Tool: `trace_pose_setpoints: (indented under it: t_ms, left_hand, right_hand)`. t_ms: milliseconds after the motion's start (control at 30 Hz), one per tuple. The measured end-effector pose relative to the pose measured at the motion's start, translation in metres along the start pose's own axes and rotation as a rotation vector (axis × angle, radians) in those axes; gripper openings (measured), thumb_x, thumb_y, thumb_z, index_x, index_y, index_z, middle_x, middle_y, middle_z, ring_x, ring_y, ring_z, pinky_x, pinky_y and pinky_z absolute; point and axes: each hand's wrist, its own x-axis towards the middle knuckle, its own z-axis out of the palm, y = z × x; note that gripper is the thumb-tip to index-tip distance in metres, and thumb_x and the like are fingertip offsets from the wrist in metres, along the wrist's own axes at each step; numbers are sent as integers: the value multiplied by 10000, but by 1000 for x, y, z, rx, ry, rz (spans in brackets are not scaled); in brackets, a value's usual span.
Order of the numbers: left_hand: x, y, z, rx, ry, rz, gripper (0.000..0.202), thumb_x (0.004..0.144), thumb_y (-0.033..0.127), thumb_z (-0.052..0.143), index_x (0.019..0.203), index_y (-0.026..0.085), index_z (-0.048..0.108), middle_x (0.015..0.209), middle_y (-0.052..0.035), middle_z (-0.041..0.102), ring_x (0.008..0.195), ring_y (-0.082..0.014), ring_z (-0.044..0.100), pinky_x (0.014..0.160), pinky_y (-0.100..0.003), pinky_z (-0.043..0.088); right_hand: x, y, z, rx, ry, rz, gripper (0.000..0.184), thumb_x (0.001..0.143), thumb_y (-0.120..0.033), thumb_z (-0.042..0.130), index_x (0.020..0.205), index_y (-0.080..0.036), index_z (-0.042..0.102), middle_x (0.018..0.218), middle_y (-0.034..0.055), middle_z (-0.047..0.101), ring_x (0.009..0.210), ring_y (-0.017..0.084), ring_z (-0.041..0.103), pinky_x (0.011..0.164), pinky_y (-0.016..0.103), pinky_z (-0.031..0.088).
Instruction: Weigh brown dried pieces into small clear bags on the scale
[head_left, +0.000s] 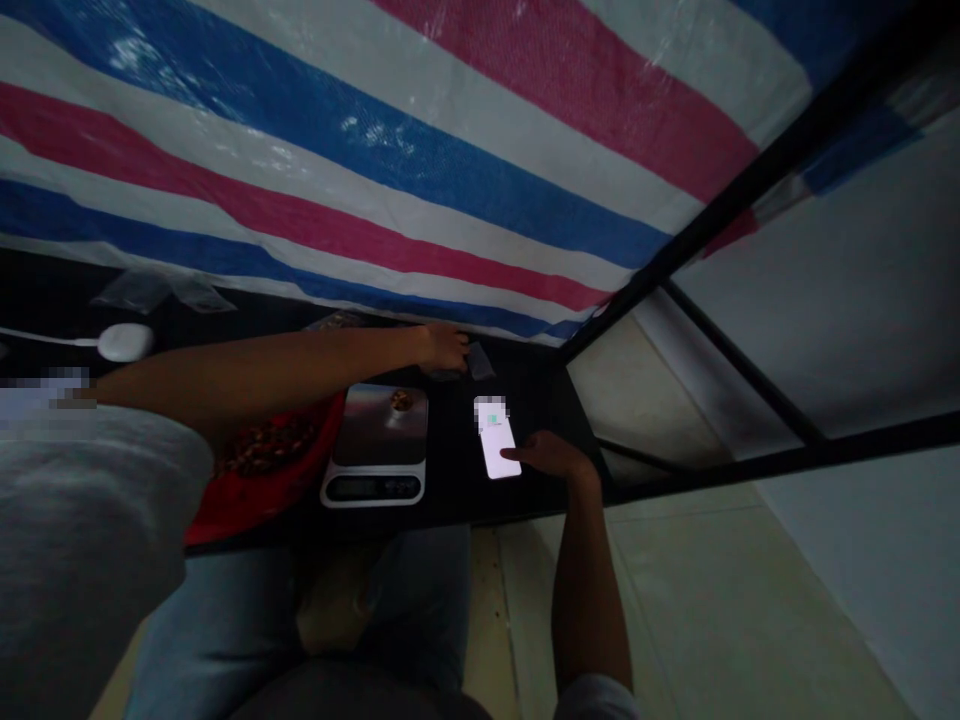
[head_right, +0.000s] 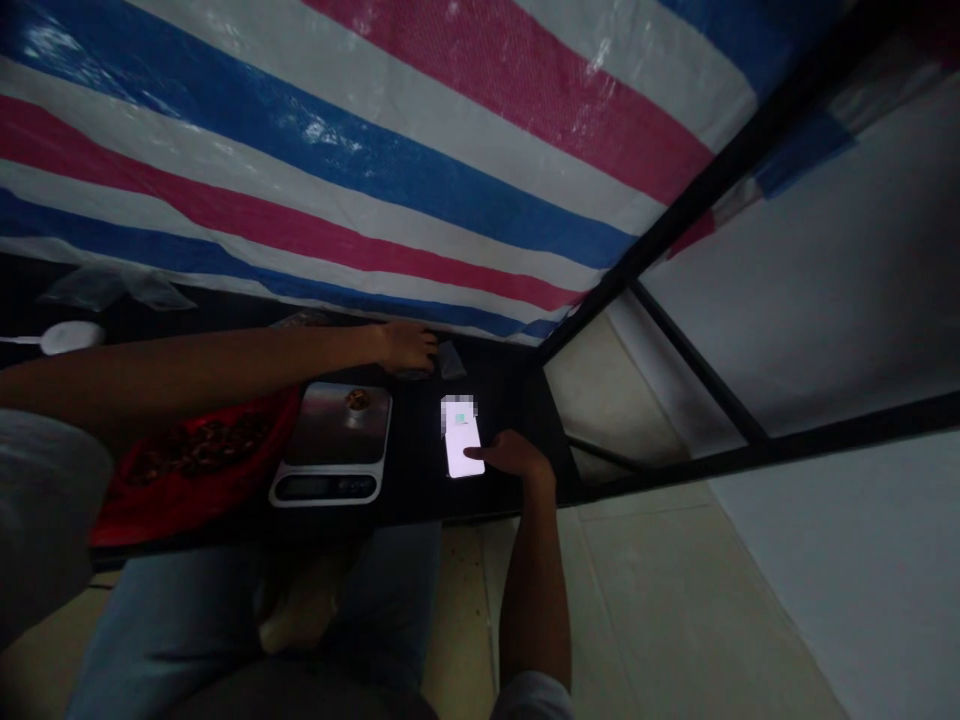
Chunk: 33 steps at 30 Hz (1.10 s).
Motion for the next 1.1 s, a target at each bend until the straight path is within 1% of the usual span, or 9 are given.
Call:
trace_pose_setpoints:
  t_ms: [200, 300, 433, 500, 633, 733, 833, 967, 1100]
  left_hand:
    - [-23, 0, -11, -205, 31, -42, 443, 678, 183, 742, 1118, 235, 729, 1089, -44, 765, 947, -219, 671, 885, -316, 494]
    - [-49, -3, -15, -495, 241, -120, 443, 754, 267, 718, 1191, 201, 688, 1186, -55, 751, 1019, -207, 684, 898, -299, 507]
    - [-94, 2, -20, -848, 657, -179, 464, 774, 405, 750, 1167, 172, 665, 1264, -110, 718, 1091, -238, 673, 921, -351, 529]
    - [-117, 11, -24, -966, 796, -210, 498, 732, 434, 800, 1131, 170, 661, 1235, -110, 724, 1052, -242, 675, 903, -371, 545]
    - [-159, 41, -33, -1051, 944, -271, 578, 718, 513, 828, 1125, 150, 638, 1208, -115, 718, 913, -218, 654, 817, -404, 566]
    - [-185, 69, -28, -1046, 1077, -401, 602, 752, 598, 795, 1151, 179, 630, 1145, -100, 732, 907, -231, 654, 770, -388, 567]
    - [-206, 97, -6, -1026, 1188, -496, 607, 844, 698, 657, 1182, 194, 626, 1045, -75, 737, 889, -231, 681, 757, -367, 578]
    - [-223, 122, 36, -863, 1152, -573, 581, 937, 647, 546, 1255, 167, 625, 1186, -102, 723, 1093, -264, 682, 960, -401, 563]
    - [-229, 128, 69, -616, 833, -614, 603, 918, 580, 600, 1362, 172, 621, 1368, -138, 669, 1259, -319, 629, 1116, -462, 481]
  right_hand:
    - [-1, -1, 2, 22, 25, 15, 498, 802, -588, 738, 582, -157, 617, 600, 23, 596, 597, 149, 548, 553, 285, 311]
    - [-5, 6, 1, 88, 33, -6, 541, 801, -671, 694, 629, -161, 638, 620, 17, 601, 605, 150, 533, 559, 286, 316]
    - [-15, 24, 5, 324, 117, -128, 560, 820, -722, 615, 773, -170, 697, 732, 21, 659, 683, 162, 567, 624, 288, 389]
    - [-21, 31, 10, 397, 186, -181, 539, 814, -708, 620, 801, -175, 702, 756, 22, 669, 711, 169, 583, 659, 296, 415]
    - [-31, 30, 23, 472, 394, -214, 492, 777, -665, 648, 813, -176, 692, 760, 40, 680, 725, 196, 601, 693, 328, 443]
    - [-36, 13, 34, 537, 562, -274, 442, 792, -604, 650, 864, -170, 695, 815, 75, 717, 770, 223, 634, 723, 350, 476]
    - [-38, -19, 51, 597, 614, -394, 400, 844, -548, 636, 947, -167, 700, 903, 101, 742, 804, 230, 656, 717, 351, 497]
    - [-28, -68, 75, 583, 572, -581, 340, 869, -471, 686, 1068, -196, 713, 1051, 98, 755, 917, 237, 685, 811, 374, 525]
    - [-9, -103, 86, 494, 584, -678, 424, 812, -386, 786, 1190, -218, 693, 1204, 103, 723, 1095, 267, 650, 975, 437, 502]
